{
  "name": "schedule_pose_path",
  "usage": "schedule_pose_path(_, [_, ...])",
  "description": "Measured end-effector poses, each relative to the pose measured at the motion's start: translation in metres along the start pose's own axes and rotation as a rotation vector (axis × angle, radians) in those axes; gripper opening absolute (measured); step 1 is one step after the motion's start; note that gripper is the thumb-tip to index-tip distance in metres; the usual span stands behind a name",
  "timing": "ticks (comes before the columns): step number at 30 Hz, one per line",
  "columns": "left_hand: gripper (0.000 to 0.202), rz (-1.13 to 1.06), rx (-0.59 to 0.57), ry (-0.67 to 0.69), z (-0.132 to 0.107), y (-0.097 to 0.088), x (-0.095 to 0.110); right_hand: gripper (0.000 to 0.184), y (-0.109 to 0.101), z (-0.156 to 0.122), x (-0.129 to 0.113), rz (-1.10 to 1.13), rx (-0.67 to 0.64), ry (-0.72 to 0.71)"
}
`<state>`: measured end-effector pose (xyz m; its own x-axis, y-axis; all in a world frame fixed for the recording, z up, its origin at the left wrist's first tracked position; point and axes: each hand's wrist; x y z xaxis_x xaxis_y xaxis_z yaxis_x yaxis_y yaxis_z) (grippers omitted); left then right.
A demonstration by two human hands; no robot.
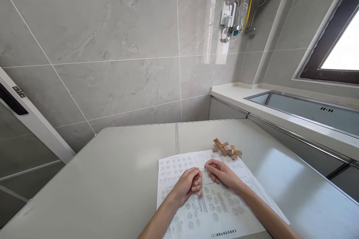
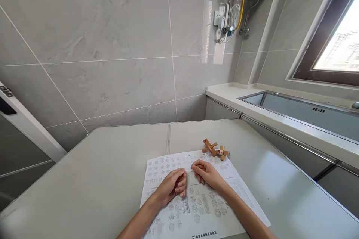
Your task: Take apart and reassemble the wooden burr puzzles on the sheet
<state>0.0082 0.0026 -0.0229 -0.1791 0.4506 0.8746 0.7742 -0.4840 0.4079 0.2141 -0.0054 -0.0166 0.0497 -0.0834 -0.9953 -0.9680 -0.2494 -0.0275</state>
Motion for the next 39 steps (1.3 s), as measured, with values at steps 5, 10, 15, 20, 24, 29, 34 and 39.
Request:
schedule_pose_path(5, [0.036, 0.047, 0.003, -0.003, -0.001, -0.005, 0.005, 0.054, -0.002, -0.002, -0.006, 0.001, -0.024, 0.019])
schedule_pose_path(10, [0.043, 0.117, -0.010, 0.023, 0.001, -0.004, 0.002, 0.052, -0.003, -0.001, -0.005, 0.007, -0.059, 0.056])
schedule_pose_path(15, [0.049, 0.183, -0.025, 0.041, 0.001, -0.001, 0.000, 0.048, -0.003, 0.001, -0.002, 0.017, -0.049, 0.072])
schedule_pose_path(20, [0.049, 0.228, -0.023, 0.038, -0.003, -0.005, 0.006, 0.049, -0.001, 0.002, 0.003, -0.015, -0.034, 0.044])
schedule_pose_path(24, [0.047, 0.272, 0.076, 0.101, 0.000, -0.023, 0.018, 0.045, 0.001, 0.003, 0.010, -0.063, -0.019, 0.033])
schedule_pose_path(29, [0.041, 0.352, 0.356, 0.272, 0.009, -0.064, 0.036, 0.040, 0.001, 0.002, 0.012, -0.100, -0.008, 0.054])
schedule_pose_path(34, [0.038, 0.525, 0.508, 0.351, 0.003, -0.106, 0.049, 0.042, 0.003, 0.002, 0.013, -0.129, -0.018, 0.014])
schedule_pose_path(39, [0.036, 0.618, 0.554, 0.377, -0.001, -0.125, 0.050, 0.040, 0.006, 0.002, 0.017, -0.183, 0.012, -0.072])
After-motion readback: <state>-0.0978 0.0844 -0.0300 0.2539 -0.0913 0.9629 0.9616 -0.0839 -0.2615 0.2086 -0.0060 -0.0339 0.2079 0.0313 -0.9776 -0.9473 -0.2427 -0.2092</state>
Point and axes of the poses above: each hand's wrist, its own z-axis towards the middle knuckle, its own y-axis out of the palm, x = y × z, and after that the axes turned 1 degree about z, right-handed
